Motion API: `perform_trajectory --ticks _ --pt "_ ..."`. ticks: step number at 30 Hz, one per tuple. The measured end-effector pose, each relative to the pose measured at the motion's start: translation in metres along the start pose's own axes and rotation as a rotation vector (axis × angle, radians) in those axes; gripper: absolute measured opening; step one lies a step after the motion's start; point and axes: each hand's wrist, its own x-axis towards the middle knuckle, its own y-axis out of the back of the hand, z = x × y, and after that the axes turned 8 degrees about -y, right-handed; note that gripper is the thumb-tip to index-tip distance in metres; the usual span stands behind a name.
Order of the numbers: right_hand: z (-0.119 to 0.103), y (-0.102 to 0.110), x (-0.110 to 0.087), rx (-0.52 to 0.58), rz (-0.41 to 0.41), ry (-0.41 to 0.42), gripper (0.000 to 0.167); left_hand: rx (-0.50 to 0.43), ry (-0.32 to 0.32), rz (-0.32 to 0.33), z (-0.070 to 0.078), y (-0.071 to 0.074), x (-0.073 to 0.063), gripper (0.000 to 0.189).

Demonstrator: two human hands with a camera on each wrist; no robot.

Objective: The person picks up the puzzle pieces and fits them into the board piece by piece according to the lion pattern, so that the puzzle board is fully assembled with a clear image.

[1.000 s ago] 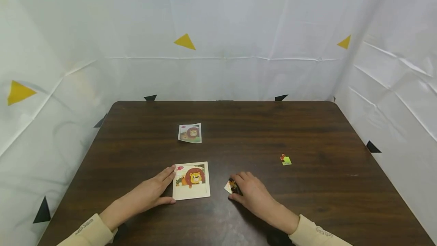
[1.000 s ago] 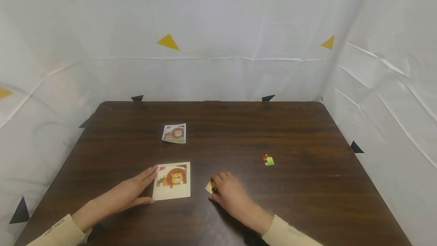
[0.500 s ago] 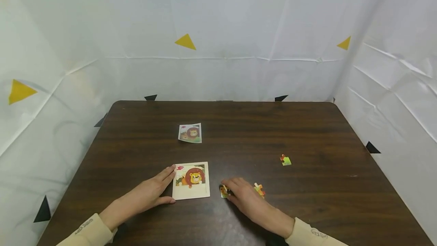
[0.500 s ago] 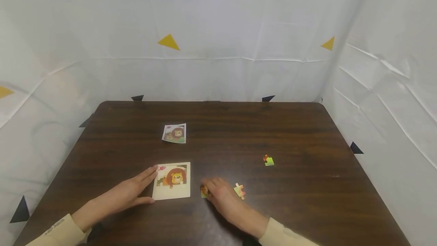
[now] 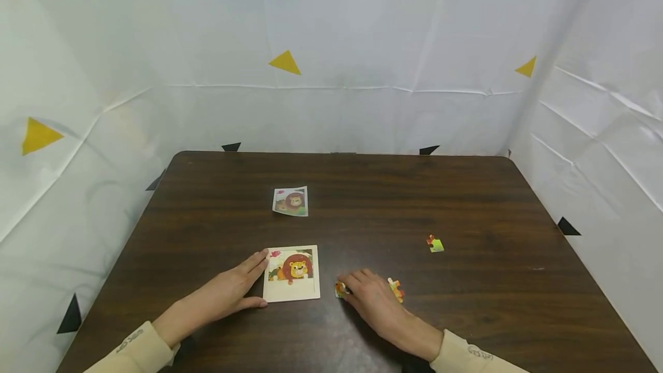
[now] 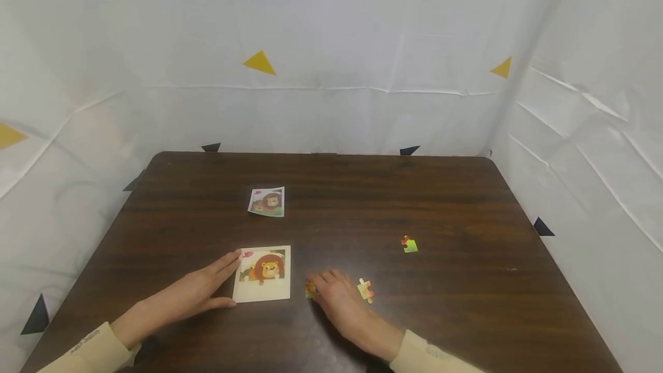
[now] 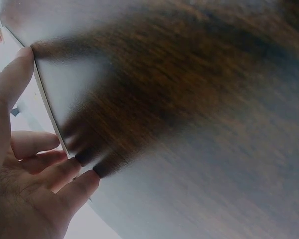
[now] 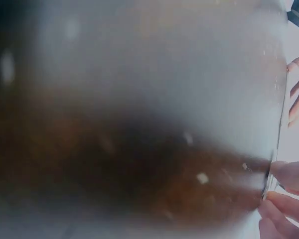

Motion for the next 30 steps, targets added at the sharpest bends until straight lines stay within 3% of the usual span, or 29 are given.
perform_trajectory --ticks 8,14,21,30 --pt "0.001 0.016 0.018 0.15 -0.006 -0.033 0.026 -0.013 0.028 -0.027 0.001 0.002 0.001 0.084" --pt "-0.004 0.027 0.035 0.243 0.029 -0.003 0.024 -0.021 0.031 -0.038 0.0 0.001 0.002 0.084" --pt "-0.021 0.024 0.049 0.226 -0.019 0.028 0.022 -0.022 0.043 -0.052 -0.002 0.0 0.001 0.083" --pt "-0.047 0.003 0.066 0.169 -0.087 0.128 0.013 -0.033 0.019 -0.021 -0.002 0.0 0.0 0.081"
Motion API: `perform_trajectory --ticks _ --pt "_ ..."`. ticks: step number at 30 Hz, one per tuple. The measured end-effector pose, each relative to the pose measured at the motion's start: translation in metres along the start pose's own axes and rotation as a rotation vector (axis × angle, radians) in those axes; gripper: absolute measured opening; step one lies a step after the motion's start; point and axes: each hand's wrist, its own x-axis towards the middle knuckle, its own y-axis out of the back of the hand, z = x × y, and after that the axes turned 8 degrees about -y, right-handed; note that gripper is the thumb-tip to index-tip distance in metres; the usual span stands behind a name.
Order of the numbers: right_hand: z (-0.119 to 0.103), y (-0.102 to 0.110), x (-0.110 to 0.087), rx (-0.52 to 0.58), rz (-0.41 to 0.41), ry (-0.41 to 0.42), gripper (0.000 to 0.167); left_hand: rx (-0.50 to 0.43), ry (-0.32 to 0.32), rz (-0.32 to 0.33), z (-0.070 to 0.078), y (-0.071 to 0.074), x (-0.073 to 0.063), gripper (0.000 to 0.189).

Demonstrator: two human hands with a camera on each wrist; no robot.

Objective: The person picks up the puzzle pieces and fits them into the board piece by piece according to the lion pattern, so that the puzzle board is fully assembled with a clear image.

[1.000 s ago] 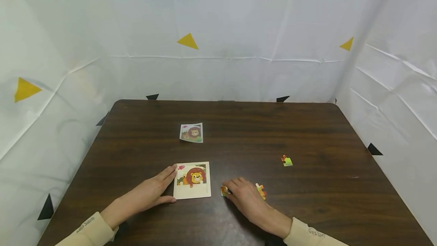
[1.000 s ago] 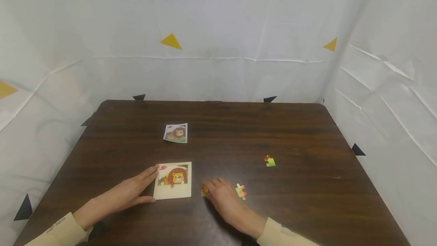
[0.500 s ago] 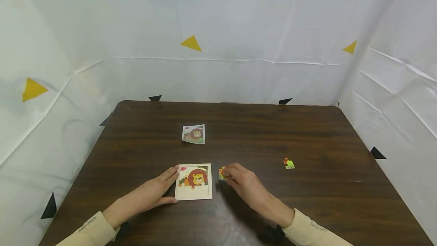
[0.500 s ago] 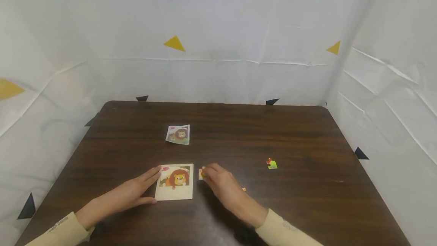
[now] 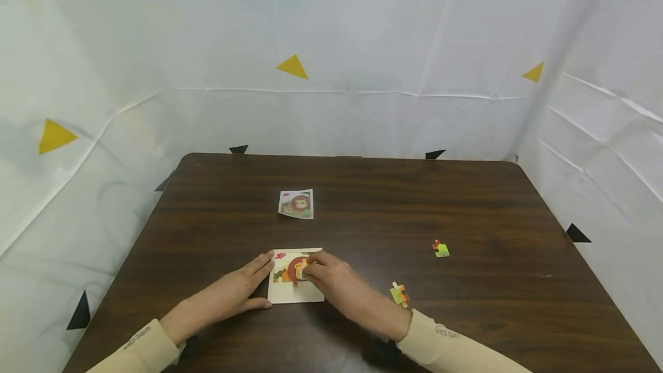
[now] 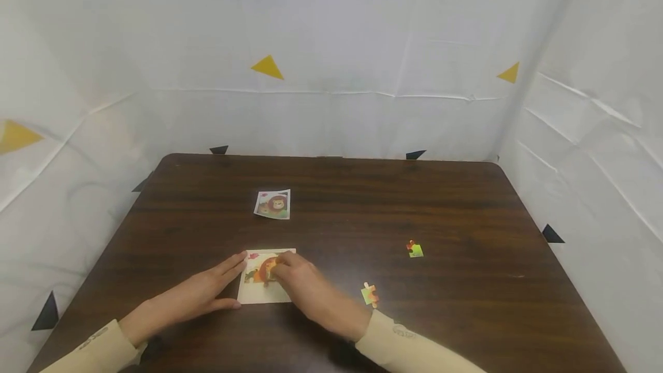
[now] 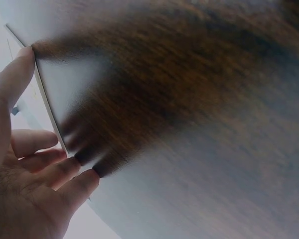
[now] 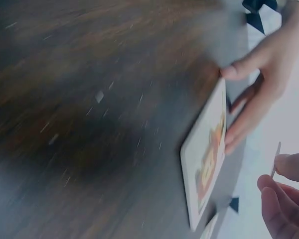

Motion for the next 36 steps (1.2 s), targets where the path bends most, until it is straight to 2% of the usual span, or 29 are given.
perform_trajectory --ticks 8,14,21,25,31,36 --pt "-0.015 -0.026 0.011 -0.083 -0.072 0.06 0.009 -0.01 -0.02 0.026 -0.002 -0.002 0.0 0.08" --pt "-0.019 -0.043 0.012 -0.147 -0.129 0.078 0.006 -0.046 0.004 0.009 -0.003 -0.002 0.002 0.081" --pt "-0.016 -0.057 0.011 -0.252 -0.113 0.101 0.007 -0.045 -0.002 0.012 -0.002 -0.001 0.002 0.081" --pt "-0.018 -0.059 0.008 -0.289 -0.134 0.089 0.003 -0.042 0.001 0.011 -0.001 -0.001 0.002 0.081" --pt "-0.029 -0.056 -0.001 -0.407 -0.201 0.004 0.032 -0.038 0.006 0.004 -0.001 0.0 0.003 0.081" --pt "-0.035 -0.059 -0.006 -0.472 -0.235 -0.045 0.046 -0.041 0.007 0.001 -0.001 0.0 0.003 0.08"
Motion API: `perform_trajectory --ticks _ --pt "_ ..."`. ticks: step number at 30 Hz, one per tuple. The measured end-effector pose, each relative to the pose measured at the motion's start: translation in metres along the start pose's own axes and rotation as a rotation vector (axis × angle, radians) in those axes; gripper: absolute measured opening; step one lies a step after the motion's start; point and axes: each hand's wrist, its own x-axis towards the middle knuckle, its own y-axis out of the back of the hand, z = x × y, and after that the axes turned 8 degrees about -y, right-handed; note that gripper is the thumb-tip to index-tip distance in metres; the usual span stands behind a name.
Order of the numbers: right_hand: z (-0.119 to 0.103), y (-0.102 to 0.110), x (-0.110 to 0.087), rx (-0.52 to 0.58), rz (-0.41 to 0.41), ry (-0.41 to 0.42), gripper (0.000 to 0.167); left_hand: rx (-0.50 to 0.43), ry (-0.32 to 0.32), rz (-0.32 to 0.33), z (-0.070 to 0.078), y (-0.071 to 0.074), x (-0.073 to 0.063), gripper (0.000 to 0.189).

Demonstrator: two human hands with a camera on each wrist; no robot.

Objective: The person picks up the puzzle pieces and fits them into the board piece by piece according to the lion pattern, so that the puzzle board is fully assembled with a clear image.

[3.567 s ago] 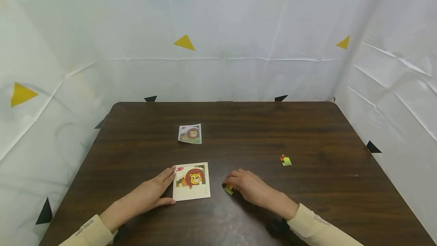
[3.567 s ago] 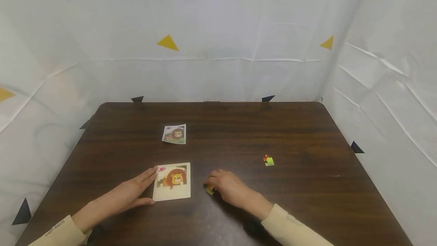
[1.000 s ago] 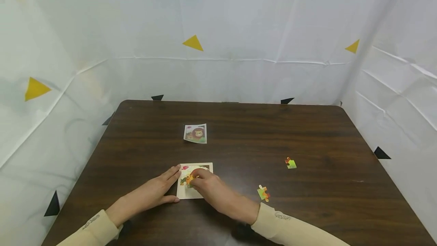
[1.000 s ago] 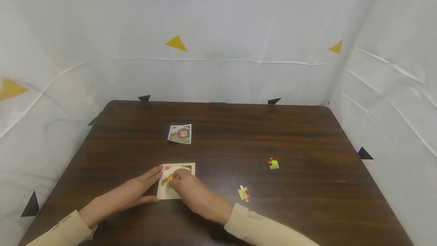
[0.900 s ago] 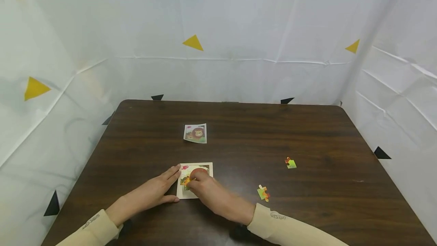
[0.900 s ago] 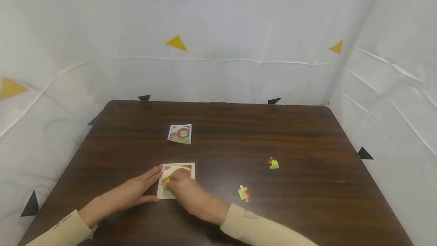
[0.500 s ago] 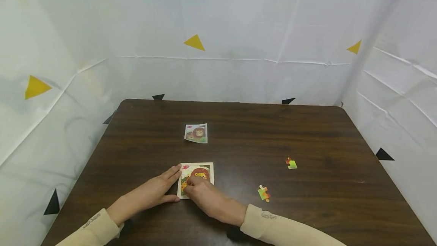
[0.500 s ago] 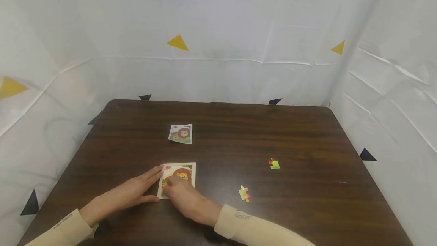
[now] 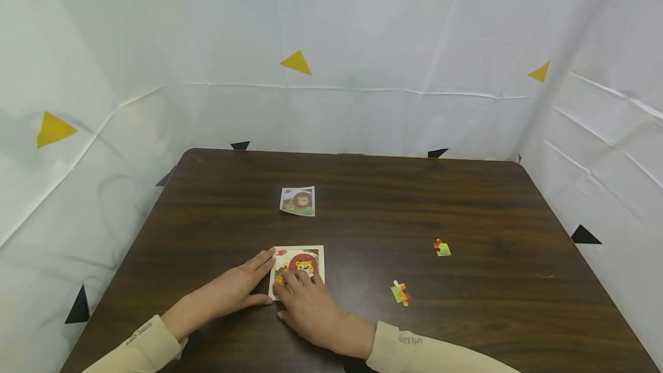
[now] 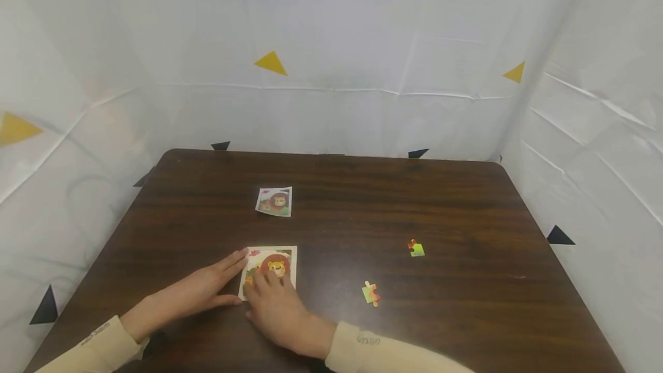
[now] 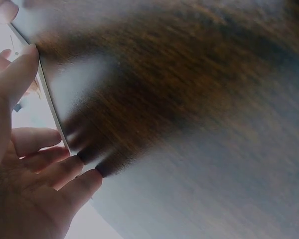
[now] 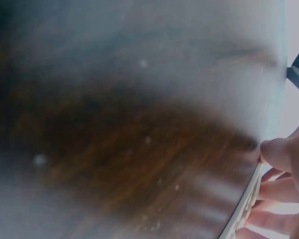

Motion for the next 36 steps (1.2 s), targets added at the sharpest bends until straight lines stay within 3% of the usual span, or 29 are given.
perform_trajectory --ticks 7,17,36 --pt "-0.004 -0.003 -0.005 -0.044 -0.021 0.004 0.057 -0.015 0.007 -0.004 -0.001 -0.002 -0.001 0.081" --pt "-0.004 0.001 -0.011 -0.042 -0.015 0.0 0.057 -0.005 0.003 -0.015 0.0 -0.001 -0.001 0.079" --pt "-0.007 -0.001 -0.011 -0.205 -0.061 0.029 0.062 -0.001 -0.019 0.002 0.0 0.002 -0.001 0.079"
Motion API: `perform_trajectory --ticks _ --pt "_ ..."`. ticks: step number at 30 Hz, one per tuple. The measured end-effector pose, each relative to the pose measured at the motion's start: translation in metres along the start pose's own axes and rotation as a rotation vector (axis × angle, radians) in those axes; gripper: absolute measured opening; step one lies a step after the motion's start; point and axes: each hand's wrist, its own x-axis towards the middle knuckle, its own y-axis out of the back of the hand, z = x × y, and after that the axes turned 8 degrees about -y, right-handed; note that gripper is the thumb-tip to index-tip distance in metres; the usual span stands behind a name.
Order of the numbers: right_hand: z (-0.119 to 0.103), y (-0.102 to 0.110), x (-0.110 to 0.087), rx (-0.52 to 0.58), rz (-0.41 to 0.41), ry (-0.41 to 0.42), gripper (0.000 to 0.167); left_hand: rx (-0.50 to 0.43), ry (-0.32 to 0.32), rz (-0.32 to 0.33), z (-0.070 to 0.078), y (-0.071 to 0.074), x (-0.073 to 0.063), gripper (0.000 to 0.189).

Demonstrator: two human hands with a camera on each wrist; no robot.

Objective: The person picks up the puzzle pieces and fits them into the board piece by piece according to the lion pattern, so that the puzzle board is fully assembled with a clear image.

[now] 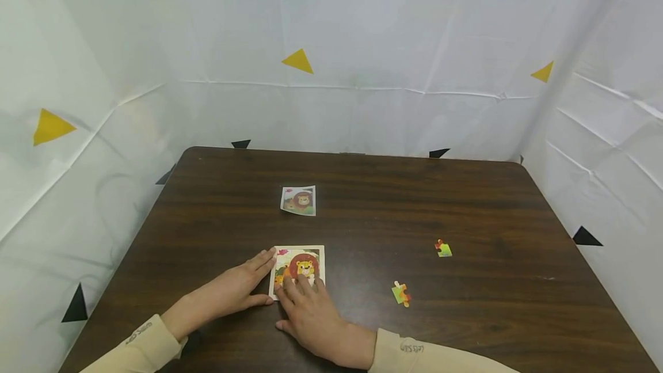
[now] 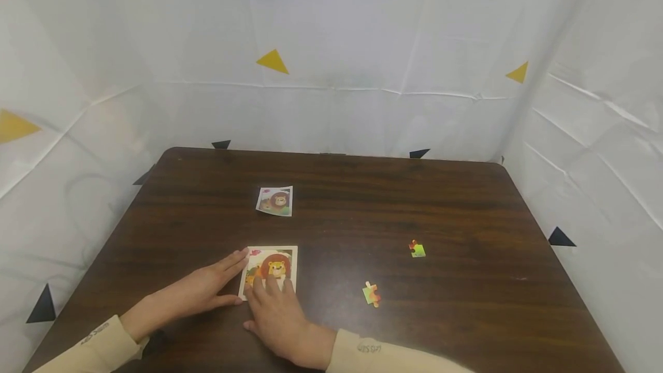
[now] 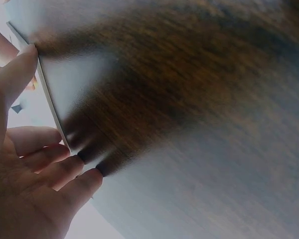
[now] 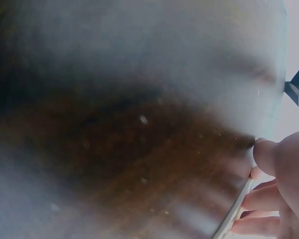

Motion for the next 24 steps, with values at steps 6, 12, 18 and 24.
perform_trajectory --ticks 6,12,18,24 --pt "-0.0014 0.0021 0.0029 -0.066 0.009 0.008 0.063 -0.004 0.005 0.004 -0.0001 0.0007 0.0006 0.078" --pt "-0.0023 0.0054 0.0034 -0.169 -0.009 0.031 0.065 -0.006 -0.006 0.004 -0.0003 0.0001 0.0012 0.079" --pt "0.0007 0.0063 0.0017 -0.17 0.012 0.04 0.068 0.03 -0.003 0.015 -0.0021 -0.0006 0.0015 0.08" --pt "0.0027 0.0047 -0.0023 -0.07 -0.006 0.04 0.067 -0.008 0.001 -0.001 -0.0018 -0.0017 -0.0003 0.081"
